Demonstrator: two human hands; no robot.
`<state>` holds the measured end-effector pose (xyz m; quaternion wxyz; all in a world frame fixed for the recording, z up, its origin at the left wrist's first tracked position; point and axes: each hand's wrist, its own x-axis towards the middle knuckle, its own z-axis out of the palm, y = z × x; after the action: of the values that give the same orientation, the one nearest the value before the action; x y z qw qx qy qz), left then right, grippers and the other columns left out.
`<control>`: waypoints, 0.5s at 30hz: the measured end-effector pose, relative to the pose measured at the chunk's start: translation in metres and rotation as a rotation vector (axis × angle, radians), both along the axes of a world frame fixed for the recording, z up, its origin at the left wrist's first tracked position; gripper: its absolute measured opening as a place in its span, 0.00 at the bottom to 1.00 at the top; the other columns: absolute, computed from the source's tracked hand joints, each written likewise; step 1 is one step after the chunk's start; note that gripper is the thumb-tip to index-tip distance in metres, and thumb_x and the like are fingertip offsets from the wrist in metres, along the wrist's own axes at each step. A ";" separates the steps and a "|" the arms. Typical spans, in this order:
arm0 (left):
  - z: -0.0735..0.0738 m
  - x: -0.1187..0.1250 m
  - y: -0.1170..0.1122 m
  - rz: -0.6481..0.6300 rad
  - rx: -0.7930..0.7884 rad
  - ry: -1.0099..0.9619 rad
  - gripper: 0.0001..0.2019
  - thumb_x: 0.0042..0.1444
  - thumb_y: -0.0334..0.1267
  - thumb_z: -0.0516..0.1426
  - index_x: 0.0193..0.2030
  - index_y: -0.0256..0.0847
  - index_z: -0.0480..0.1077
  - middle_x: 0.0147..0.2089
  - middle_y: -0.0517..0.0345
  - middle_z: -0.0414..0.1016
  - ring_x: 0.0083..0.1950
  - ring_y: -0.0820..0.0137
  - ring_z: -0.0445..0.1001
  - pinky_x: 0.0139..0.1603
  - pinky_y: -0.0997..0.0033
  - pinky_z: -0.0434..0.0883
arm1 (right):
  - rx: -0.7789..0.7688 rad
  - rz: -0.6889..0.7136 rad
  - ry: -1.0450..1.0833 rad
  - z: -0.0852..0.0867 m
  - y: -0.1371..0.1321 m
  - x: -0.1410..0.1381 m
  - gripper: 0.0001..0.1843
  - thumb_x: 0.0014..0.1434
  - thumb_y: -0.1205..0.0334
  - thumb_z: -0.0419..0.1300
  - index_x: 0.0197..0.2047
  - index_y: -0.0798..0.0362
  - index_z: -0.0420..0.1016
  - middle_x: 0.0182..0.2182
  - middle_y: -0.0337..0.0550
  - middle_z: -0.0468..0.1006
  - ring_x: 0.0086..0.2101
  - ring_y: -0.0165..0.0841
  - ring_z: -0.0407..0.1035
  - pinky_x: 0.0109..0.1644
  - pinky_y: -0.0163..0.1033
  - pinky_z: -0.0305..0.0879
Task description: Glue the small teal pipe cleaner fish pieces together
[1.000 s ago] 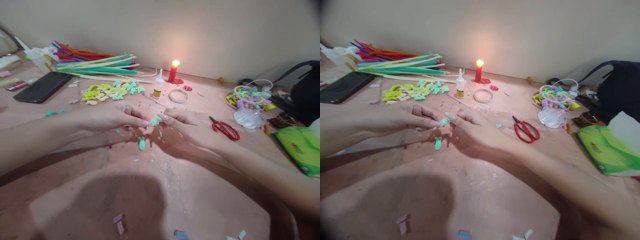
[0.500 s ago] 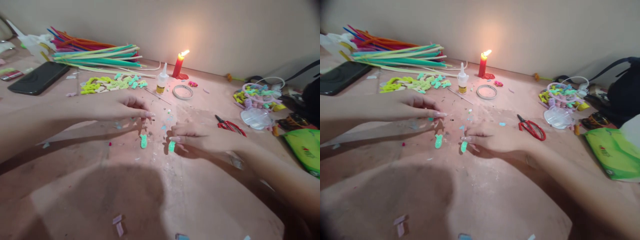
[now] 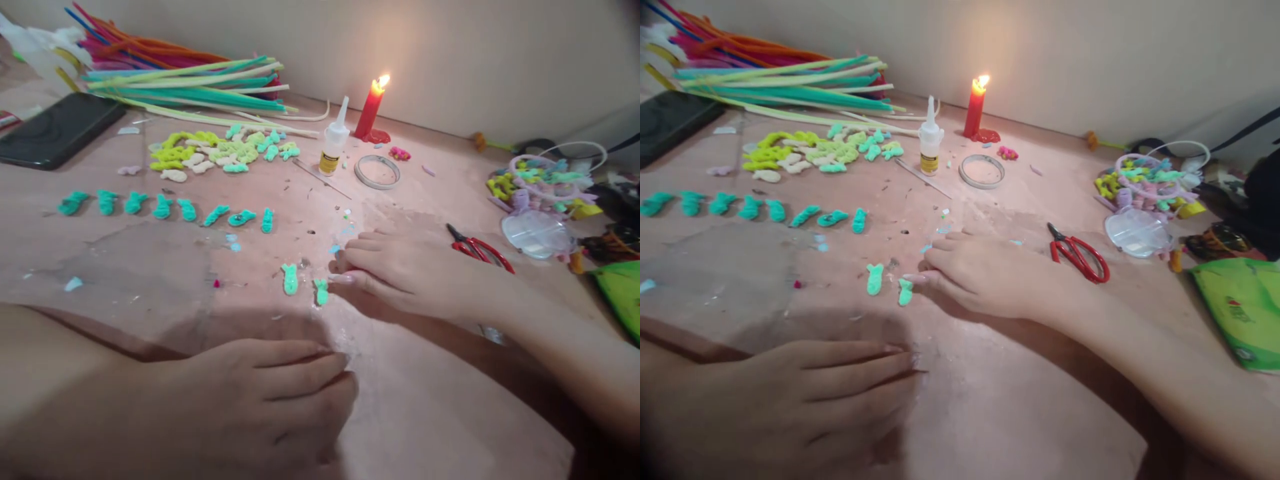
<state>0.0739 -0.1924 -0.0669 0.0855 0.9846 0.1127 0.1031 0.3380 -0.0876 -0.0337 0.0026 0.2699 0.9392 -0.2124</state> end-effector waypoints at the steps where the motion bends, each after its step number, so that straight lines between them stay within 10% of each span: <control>1: -0.001 0.003 0.003 -0.030 0.071 -0.037 0.18 0.72 0.44 0.53 0.57 0.52 0.84 0.67 0.65 0.81 0.64 0.69 0.79 0.67 0.72 0.74 | 0.046 -0.008 0.001 0.004 -0.001 0.002 0.26 0.81 0.47 0.47 0.46 0.51 0.82 0.40 0.48 0.84 0.41 0.40 0.76 0.49 0.46 0.64; 7: -0.002 0.007 0.011 -0.048 0.109 -0.080 0.22 0.78 0.44 0.46 0.57 0.47 0.83 0.67 0.63 0.82 0.68 0.70 0.76 0.69 0.68 0.72 | 0.213 0.047 0.239 0.014 -0.002 0.005 0.18 0.79 0.52 0.51 0.45 0.48 0.79 0.37 0.45 0.84 0.35 0.36 0.74 0.40 0.44 0.62; 15: -0.002 -0.001 0.011 -0.112 0.138 0.051 0.23 0.71 0.49 0.48 0.64 0.58 0.80 0.73 0.64 0.75 0.76 0.68 0.68 0.74 0.66 0.71 | 0.270 0.053 0.216 -0.015 -0.018 -0.009 0.16 0.76 0.47 0.57 0.44 0.50 0.78 0.35 0.45 0.85 0.32 0.38 0.76 0.38 0.45 0.64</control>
<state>0.0724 -0.1817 -0.0694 0.0200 0.9952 0.0523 0.0806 0.3290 -0.1055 -0.0487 -0.1291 0.2187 0.9607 -0.1122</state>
